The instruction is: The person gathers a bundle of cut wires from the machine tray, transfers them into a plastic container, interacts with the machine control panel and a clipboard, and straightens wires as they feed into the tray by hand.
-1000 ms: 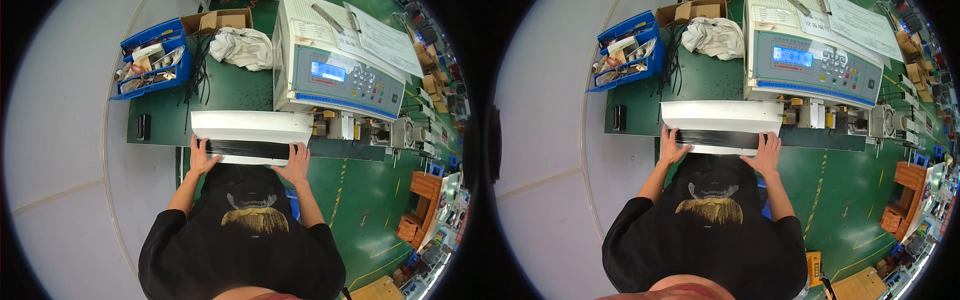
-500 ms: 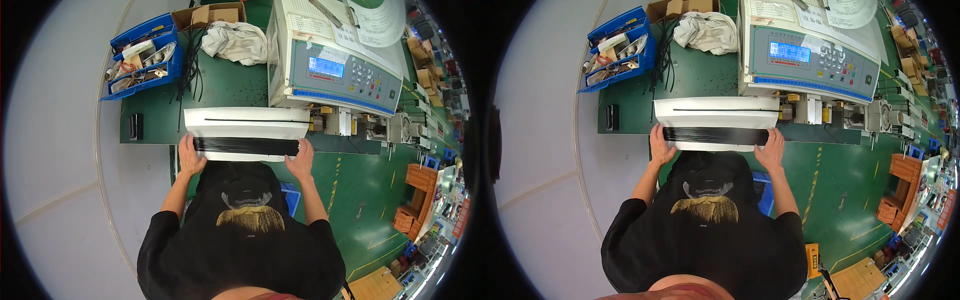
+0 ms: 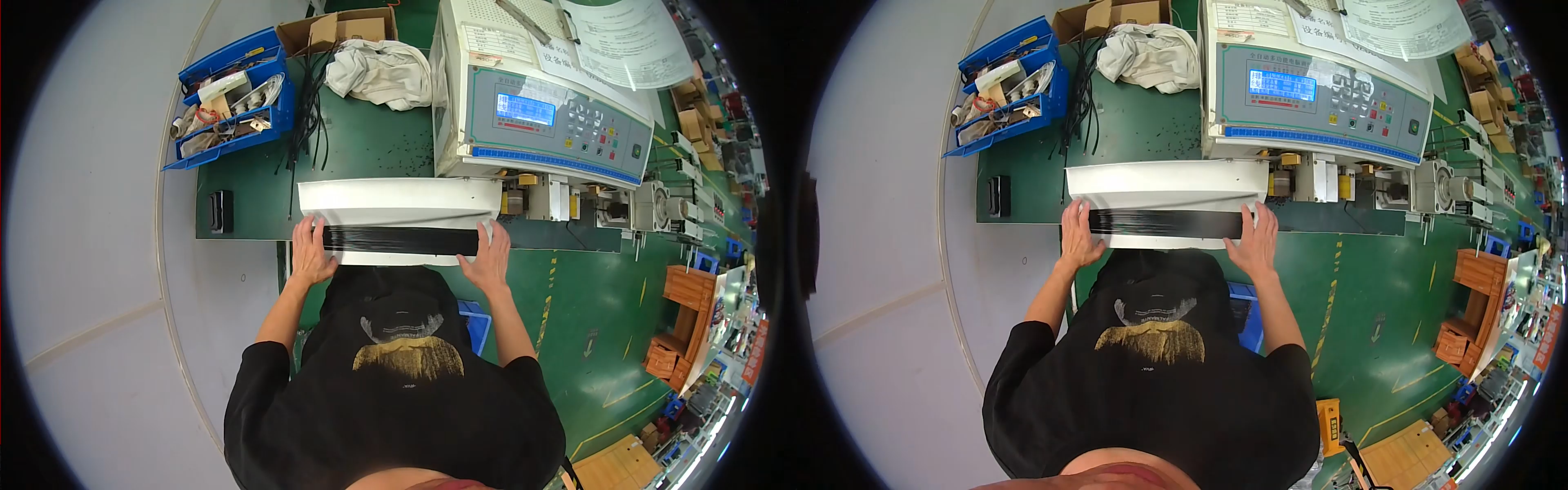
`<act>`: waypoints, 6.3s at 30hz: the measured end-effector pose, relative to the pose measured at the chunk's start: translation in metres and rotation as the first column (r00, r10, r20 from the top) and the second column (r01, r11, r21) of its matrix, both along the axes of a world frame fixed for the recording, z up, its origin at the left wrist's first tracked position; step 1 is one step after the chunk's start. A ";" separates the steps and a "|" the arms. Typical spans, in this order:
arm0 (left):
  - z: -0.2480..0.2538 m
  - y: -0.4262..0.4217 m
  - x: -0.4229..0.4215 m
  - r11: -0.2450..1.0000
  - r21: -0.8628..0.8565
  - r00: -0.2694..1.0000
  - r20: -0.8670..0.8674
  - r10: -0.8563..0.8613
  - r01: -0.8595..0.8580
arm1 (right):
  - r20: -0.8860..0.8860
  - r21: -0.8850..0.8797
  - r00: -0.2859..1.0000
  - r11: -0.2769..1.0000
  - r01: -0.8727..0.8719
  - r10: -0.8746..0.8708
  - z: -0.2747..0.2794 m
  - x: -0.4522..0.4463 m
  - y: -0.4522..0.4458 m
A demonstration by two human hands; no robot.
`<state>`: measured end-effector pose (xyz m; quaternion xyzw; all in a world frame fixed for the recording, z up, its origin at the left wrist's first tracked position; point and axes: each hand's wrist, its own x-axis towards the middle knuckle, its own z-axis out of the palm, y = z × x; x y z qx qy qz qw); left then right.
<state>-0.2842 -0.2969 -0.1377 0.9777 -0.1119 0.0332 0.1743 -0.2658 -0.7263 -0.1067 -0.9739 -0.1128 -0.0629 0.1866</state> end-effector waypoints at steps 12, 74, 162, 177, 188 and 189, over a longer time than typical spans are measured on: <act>0.006 -0.007 0.006 1.000 -0.015 0.997 -0.075 -0.022 0.020 | 0.105 -0.046 0.994 0.999 0.018 -0.013 0.020 0.038 0.054; -0.044 0.046 0.044 0.838 0.208 0.855 -0.251 -0.453 0.505 | -0.089 -0.198 0.996 0.979 -0.040 0.023 -0.033 -0.014 0.003; 0.259 0.009 0.069 0.834 0.246 0.729 -0.639 -0.244 0.494 | -0.280 0.075 0.959 0.997 -0.029 0.049 0.032 -0.027 0.057; 0.272 0.003 0.074 0.303 0.294 0.422 -0.588 -0.690 0.906 | -0.378 0.140 0.819 0.848 0.511 -0.431 -0.016 -0.201 0.184; 0.263 -0.070 -0.045 -0.399 0.330 -0.169 -0.550 -0.818 0.856 | -0.052 0.460 0.625 0.537 0.707 -0.779 0.012 -0.318 0.323; 0.260 -0.079 -0.058 -0.423 0.332 -0.187 -0.555 -0.810 0.843 | 0.050 0.506 0.607 0.544 0.669 -0.793 0.035 -0.309 0.324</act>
